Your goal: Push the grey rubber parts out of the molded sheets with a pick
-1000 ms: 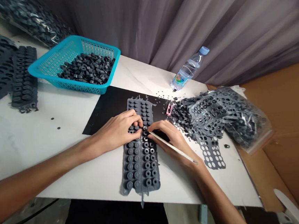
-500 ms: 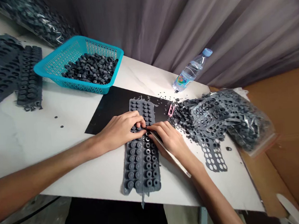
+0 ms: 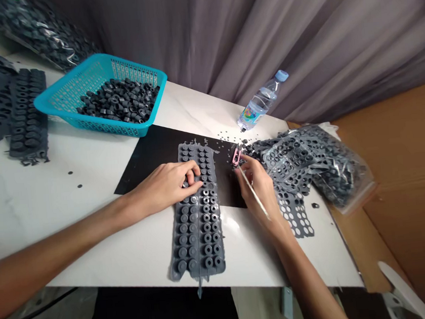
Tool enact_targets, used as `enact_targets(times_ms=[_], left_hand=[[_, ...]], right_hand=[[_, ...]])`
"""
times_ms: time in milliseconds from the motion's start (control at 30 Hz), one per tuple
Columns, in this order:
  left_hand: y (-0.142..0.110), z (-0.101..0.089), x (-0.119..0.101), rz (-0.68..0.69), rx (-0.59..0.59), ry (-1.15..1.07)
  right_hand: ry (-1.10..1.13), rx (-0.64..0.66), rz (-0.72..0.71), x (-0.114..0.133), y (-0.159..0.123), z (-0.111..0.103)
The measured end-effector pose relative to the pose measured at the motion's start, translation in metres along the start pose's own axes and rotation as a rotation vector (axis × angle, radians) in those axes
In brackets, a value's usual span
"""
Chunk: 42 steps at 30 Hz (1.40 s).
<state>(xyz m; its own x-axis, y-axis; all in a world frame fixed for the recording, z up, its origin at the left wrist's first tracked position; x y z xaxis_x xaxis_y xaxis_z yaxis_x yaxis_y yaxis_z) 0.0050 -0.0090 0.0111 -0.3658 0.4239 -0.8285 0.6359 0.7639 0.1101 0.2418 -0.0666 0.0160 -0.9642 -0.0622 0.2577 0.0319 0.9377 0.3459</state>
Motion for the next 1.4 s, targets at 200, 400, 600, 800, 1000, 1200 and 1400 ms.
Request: enact_targets(times_ms=[200, 400, 600, 800, 1000, 1200, 1400], left_hand=[[0.004, 0.001, 0.001, 0.03, -0.005, -0.017], [0.002, 0.002, -0.001, 0.039, 0.013, 0.02], [0.002, 0.002, -0.001, 0.023, 0.004, 0.047], [0.002, 0.004, -0.001, -0.002, -0.008, 0.039], [0.003, 0.004, 0.001, -0.025, -0.012, 0.042], [0.003, 0.003, -0.001, -0.039, 0.002, 0.079], [0.002, 0.002, -0.003, -0.036, 0.026, 0.048]], right_hand=[[0.295, 0.203, -0.204, 0.036, 0.0, 0.005], [0.285, 0.258, -0.347, 0.042, -0.002, 0.0], [0.248, 0.273, -0.383, 0.046, -0.003, 0.002], [0.112, 0.199, -0.384, 0.05, -0.005, 0.006], [-0.123, 0.134, -0.47, 0.054, -0.01, 0.017], [-0.152, -0.004, -0.126, 0.035, -0.004, 0.018], [-0.119, -0.045, 0.069, -0.004, 0.001, -0.001]])
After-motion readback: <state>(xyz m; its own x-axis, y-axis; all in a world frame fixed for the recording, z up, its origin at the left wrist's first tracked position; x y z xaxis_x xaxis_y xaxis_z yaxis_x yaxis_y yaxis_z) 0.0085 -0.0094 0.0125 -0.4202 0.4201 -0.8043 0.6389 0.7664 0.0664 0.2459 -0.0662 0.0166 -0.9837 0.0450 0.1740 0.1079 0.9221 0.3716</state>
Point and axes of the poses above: each hand's wrist, its own y-axis towards the middle knuckle, its own z-axis out of the palm, x = y × z, the point moved 4 cm from there along y, towards the middle knuckle, and after that the axes turned 13 degrees about -y, right-handed, at the moved point
